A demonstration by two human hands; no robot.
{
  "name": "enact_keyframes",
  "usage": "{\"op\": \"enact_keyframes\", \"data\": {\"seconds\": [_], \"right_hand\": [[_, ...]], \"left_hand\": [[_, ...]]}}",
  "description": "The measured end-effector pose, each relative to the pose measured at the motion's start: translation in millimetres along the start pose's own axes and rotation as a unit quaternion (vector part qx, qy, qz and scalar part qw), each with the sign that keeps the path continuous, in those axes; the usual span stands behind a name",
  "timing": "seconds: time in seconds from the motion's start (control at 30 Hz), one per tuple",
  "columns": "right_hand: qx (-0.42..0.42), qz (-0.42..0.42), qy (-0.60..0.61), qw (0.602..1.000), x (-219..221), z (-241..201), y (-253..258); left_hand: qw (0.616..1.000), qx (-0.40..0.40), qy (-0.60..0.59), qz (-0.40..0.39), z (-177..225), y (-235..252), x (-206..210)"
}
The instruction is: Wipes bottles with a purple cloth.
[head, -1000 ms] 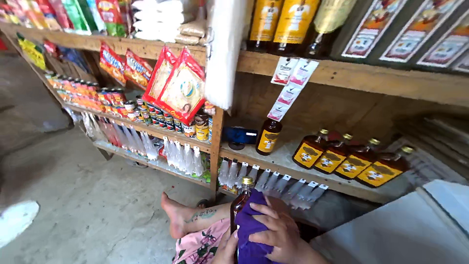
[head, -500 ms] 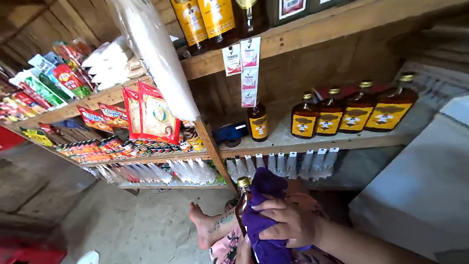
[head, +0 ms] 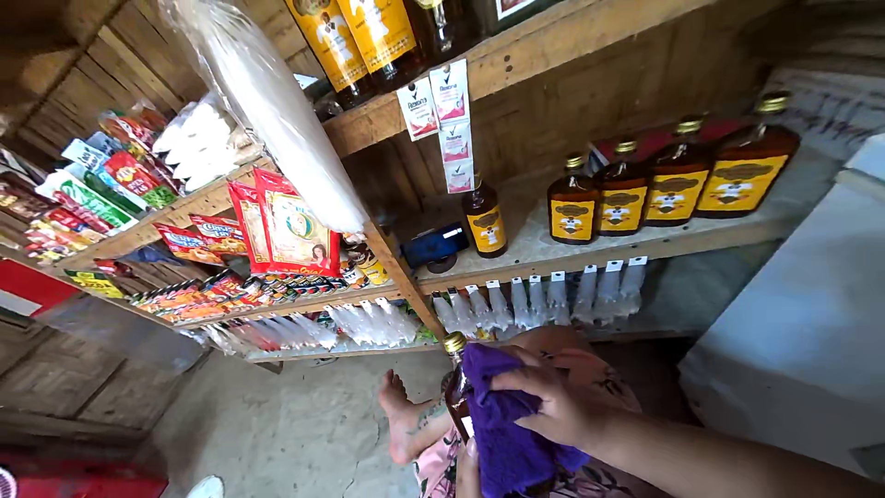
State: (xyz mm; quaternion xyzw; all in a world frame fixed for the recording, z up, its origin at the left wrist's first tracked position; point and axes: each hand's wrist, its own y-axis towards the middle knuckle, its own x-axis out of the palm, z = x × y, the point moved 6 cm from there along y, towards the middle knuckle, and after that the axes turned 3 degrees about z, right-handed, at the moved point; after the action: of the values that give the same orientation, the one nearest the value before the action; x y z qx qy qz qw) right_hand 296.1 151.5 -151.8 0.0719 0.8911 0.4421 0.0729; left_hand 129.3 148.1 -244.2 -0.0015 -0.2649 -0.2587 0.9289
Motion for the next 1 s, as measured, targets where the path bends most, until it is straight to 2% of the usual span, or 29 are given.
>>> {"op": "enact_keyframes", "data": {"seconds": [0.17, 0.23, 0.33, 0.57, 0.63, 0.83, 1.0], "right_hand": [[-0.163, -0.014, -0.124, 0.979, 5.2, -14.3, -5.3], [-0.219, -0.058, -0.123, 0.966, 8.7, -18.4, -10.1], [-0.248, -0.109, -0.113, 0.956, 14.6, -18.5, -16.3], [-0.194, -0.091, -0.135, 0.967, 15.5, -12.8, -11.8], [-0.163, -0.067, -0.123, 0.977, 13.4, -9.1, -9.3], [0.004, -0.012, -0.049, 0.999, 5.8, 5.0, -2.7], [0.042, 0.007, -0.015, 0.999, 4.7, 10.6, -2.0]], "left_hand": [[1.0, 0.019, 0.009, 0.018, 6.2, -1.1, 7.0], [0.999, 0.031, 0.006, 0.007, 9.2, 0.1, 10.9], [0.999, 0.033, -0.014, -0.002, 16.1, 3.3, 19.1], [0.998, 0.057, 0.02, 0.022, 26.8, 8.7, 25.4], [0.995, 0.073, 0.064, 0.022, 41.4, 9.6, 38.1], [0.996, 0.029, 0.046, 0.064, 33.0, 4.0, 29.8], [0.997, 0.047, 0.038, 0.043, 32.0, 6.1, 30.3]]}}
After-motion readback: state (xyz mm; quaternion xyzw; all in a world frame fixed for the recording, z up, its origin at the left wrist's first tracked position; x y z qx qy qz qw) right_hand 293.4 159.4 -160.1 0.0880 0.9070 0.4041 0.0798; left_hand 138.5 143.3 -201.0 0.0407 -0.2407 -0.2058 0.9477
